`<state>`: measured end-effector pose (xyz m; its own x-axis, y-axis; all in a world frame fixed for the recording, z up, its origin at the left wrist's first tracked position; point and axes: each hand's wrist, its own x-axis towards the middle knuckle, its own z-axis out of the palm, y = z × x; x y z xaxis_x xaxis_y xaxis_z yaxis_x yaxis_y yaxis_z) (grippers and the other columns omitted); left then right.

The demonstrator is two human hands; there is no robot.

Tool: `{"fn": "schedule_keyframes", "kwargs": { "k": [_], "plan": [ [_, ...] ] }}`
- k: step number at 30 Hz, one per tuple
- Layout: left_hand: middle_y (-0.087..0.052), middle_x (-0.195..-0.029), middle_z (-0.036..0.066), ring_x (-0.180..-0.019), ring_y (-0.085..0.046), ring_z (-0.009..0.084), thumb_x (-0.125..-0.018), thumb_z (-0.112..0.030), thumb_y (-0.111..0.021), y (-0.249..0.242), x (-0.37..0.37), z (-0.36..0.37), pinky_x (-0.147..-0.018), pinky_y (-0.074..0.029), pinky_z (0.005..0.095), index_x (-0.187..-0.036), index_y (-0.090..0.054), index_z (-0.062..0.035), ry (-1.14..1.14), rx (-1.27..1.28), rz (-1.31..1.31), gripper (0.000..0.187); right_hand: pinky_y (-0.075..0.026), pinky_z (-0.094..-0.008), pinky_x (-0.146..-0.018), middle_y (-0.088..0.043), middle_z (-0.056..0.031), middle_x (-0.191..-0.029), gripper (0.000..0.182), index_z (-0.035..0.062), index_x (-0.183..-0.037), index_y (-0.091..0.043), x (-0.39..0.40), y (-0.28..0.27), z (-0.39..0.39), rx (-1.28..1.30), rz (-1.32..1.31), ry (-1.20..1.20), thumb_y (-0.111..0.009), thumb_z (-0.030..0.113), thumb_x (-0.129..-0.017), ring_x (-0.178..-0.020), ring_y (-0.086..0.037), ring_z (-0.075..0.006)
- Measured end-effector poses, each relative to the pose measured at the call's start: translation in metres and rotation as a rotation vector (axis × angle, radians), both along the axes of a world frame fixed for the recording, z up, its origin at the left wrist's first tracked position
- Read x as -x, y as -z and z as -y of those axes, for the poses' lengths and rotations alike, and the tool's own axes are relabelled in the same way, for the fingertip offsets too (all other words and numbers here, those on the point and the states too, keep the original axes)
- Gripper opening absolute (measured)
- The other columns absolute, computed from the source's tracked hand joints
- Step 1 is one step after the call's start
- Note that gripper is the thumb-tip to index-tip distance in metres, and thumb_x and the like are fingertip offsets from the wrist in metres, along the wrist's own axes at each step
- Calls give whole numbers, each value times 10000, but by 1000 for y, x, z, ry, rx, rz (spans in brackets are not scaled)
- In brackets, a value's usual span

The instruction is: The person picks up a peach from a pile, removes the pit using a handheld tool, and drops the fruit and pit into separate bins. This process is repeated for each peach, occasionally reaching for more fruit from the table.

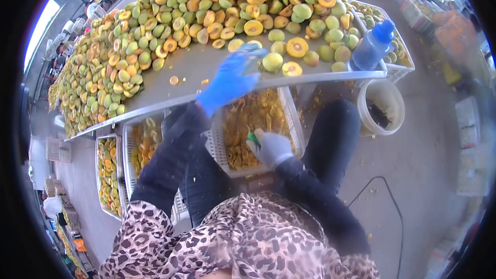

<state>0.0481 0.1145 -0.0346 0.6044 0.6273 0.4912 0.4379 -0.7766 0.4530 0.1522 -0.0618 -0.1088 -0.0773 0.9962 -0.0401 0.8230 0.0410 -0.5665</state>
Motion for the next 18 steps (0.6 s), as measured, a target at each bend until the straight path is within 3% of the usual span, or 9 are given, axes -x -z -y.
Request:
{"fn": "schedule_keyframes", "kwargs": {
  "k": [3, 7, 8, 9, 11, 12, 14, 18],
  "plan": [
    [-464, -1358, 151, -1256, -430, 335, -762, -210, -612, 46, -51, -41, -1046, -355, 419, -1242, -562, -146, 55, 24, -196, 486, -480, -468, -576, -629, -151, -678, 286, 92, -872, -544, -10, -1, 8, 41, -18, 40, -574, 376, -875, -634, -625, -361],
    [-438, -1369, 142, -1232, -435, 342, -786, -231, -572, 57, -70, -68, -1010, -379, 445, -1211, -572, -168, 49, 188, -415, 430, -474, -467, -552, -618, -153, -651, 302, 73, -845, -538, -26, -17, 5, 58, -18, 84, -592, 370, -866, -619, -620, -357],
    [-560, -1217, 129, -1107, -547, 297, -794, -259, -593, 61, -68, -71, -925, -450, 426, -1193, -574, -148, -9, 90, -386, 414, -485, -450, -550, -618, -165, -653, 281, 50, -857, -544, -31, -15, 5, 17, -82, 97, -617, 321, -857, -613, -628, -346],
    [-560, -1217, 129, -1107, -547, 297, -794, -259, -593, 55, -63, -67, -925, -450, 426, -1193, -574, -148, -4, 103, -394, 414, -485, -450, -550, -618, -165, -653, 281, 50, -857, -544, -36, -18, 4, 31, -90, 100, -617, 321, -857, -613, -628, -346],
    [-607, -1135, 135, -990, -606, 239, -865, -279, -575, 22, -44, -56, -853, -501, 371, -1133, -588, -48, -4, 905, 114, 353, -479, -398, -530, -600, -180, -650, 228, 21, -899, -555, -46, -36, -4, -117, -272, 154, -628, 234, -864, -598, -632, -335],
    [-607, -1135, 135, -990, -606, 239, -865, -279, -575, 18, -31, -52, -853, -501, 371, -1133, -588, -48, -13, 910, 104, 353, -468, -379, -519, -585, -183, -641, 210, 9, -918, -558, -52, -48, -10, -145, -322, 155, -622, 202, -870, -589, -630, -332],
    [-645, -1018, 103, -869, -626, 163, -946, -382, -486, 12, -5, -34, -750, -527, 273, -1116, -580, -2, 149, 1514, 868, 427, -438, -350, -499, -546, -188, -615, 180, -7, -950, -553, -58, -64, -22, -283, -402, 141, -596, 158, -893, -566, -621, -330],
    [-648, -1026, 149, -935, -639, 179, -982, -473, -342, -25, 5, 34, -754, -538, 277, -1158, -543, 21, 76, 1240, 852, 562, -449, -398, -513, -569, -218, -667, 222, -10, -966, -555, -41, -88, -43, -429, -380, 81, -601, 197, -899, -624, -612, -383]
  ]
}}
